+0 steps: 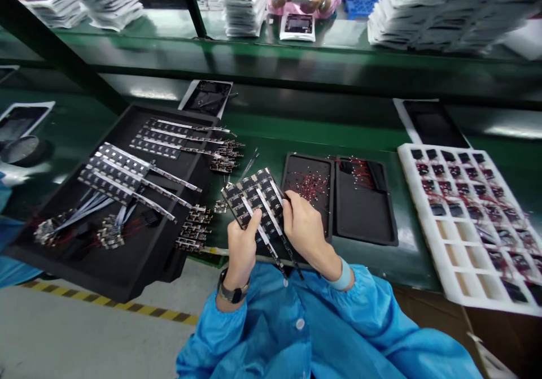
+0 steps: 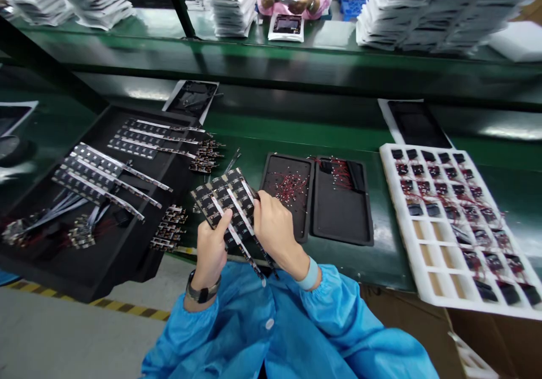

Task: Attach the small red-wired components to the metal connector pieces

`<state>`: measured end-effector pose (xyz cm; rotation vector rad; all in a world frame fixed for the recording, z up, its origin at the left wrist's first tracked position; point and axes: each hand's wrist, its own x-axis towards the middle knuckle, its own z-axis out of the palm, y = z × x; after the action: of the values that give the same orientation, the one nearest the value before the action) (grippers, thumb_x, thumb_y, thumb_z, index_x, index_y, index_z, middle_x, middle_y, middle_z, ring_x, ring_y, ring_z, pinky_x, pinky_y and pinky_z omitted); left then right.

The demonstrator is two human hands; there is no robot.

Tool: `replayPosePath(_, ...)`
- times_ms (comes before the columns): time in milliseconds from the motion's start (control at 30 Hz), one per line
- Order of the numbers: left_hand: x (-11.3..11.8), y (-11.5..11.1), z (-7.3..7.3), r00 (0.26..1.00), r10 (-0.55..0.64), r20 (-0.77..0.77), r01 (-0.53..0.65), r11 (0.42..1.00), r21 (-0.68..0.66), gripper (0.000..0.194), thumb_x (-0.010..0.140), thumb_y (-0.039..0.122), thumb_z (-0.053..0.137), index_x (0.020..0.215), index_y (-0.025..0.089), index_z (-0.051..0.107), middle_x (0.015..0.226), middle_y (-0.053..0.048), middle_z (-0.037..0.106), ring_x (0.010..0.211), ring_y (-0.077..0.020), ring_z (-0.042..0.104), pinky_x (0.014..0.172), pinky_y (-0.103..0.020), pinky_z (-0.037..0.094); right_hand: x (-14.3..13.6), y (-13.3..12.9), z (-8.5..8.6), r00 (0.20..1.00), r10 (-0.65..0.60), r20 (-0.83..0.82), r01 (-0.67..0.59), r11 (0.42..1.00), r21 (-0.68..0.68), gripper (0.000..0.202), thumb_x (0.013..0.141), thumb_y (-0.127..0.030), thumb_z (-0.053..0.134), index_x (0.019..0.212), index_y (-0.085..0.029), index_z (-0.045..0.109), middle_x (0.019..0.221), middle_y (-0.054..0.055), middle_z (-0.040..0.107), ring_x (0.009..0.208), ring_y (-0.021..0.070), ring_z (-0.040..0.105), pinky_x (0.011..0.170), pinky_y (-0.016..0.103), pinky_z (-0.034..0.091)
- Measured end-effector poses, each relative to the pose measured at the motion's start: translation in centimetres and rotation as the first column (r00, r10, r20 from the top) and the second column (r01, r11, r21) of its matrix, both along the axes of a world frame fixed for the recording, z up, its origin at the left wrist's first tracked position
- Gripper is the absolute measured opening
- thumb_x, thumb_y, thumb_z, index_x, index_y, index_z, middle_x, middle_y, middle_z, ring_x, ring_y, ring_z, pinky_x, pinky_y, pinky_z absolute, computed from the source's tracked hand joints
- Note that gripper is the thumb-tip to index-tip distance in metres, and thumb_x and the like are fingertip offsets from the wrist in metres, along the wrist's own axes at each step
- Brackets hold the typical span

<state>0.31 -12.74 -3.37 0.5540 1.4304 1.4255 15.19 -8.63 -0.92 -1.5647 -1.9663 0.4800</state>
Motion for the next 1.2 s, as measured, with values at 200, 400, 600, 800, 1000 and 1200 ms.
replayPosePath(200,-0.9,-0.2,-0.4,0.994,-0.033,0.105,0.031,0.999,0.019,0.045,0.081,0.045,0.088,0.112,0.014,0.080,0.113,-0.011,0.081,0.109,-0.0288,0.076,0.102,-0.040,0.057,1.5,1.1,2.3,0.946,0.079,-0.315,-0.146,0.970,-0.194,0.028,0.110,-0.034,0.042,0.117,-0.020,0.065,0.091,0.004,0.076,0.079,0.0212,0.071,0.074,0.030,0.048)
replayPosePath(400,-0.7,-0.5,-0.5,0.991,-0.043,0.125,0.042,0.999,0.012,0.045,0.078,0.044,0.090,0.111,0.015,0.080,0.113,-0.010,0.081,0.108,-0.0292,0.076,0.101,-0.040,0.058,1.2,1.7,3.1,0.913,0.082,-0.400,-0.174,0.964,-0.201,0.029,0.109,-0.034,0.043,0.113,-0.020,0.068,0.088,0.003,0.074,0.076,0.0191,0.067,0.074,0.029,0.047)
replayPosePath(600,-0.6,-0.5,-0.2,0.992,-0.050,0.119,0.049,0.999,0.013,0.046,0.078,0.045,0.089,0.111,0.014,0.080,0.113,-0.011,0.081,0.108,-0.0292,0.076,0.101,-0.041,0.057,1.0,1.9,2.8,0.908,0.075,-0.413,-0.173,0.964,-0.204,0.031,0.109,-0.035,0.044,0.115,-0.019,0.069,0.088,0.003,0.074,0.079,0.0197,0.067,0.074,0.029,0.047)
replayPosePath(800,-0.5,-0.6,-0.3,0.987,-0.089,0.134,0.084,0.995,0.045,0.042,0.080,0.041,0.088,0.111,0.014,0.080,0.116,-0.011,0.081,0.108,-0.0280,0.076,0.102,-0.040,0.056,0.9,1.9,2.9,0.918,0.065,-0.391,-0.155,0.967,-0.204,0.031,0.109,-0.036,0.042,0.114,-0.020,0.068,0.087,0.004,0.074,0.081,0.0210,0.069,0.075,0.030,0.047)
replayPosePath(1000,-0.1,-0.7,-0.3,0.987,-0.096,0.128,0.091,0.995,0.040,0.044,0.080,0.043,0.088,0.113,0.014,0.080,0.112,-0.010,0.081,0.106,-0.0282,0.076,0.099,-0.039,0.058,0.9,2.0,2.5,0.937,0.048,-0.346,-0.115,0.977,-0.177,0.031,0.110,-0.035,0.041,0.117,-0.020,0.067,0.090,0.004,0.075,0.077,0.0209,0.069,0.072,0.030,0.046)
replayPosePath(1200,0.4,-0.9,-0.5,0.991,-0.092,0.093,0.090,0.996,0.027,0.043,0.083,0.045,0.085,0.113,0.014,0.081,0.112,-0.010,0.081,0.103,-0.0274,0.075,0.095,-0.037,0.058,0.8,1.8,2.0,0.971,0.036,-0.237,-0.073,0.986,-0.151,0.030,0.110,-0.034,0.039,0.120,-0.020,0.064,0.090,0.005,0.075,0.076,0.0222,0.070,0.073,0.031,0.046)
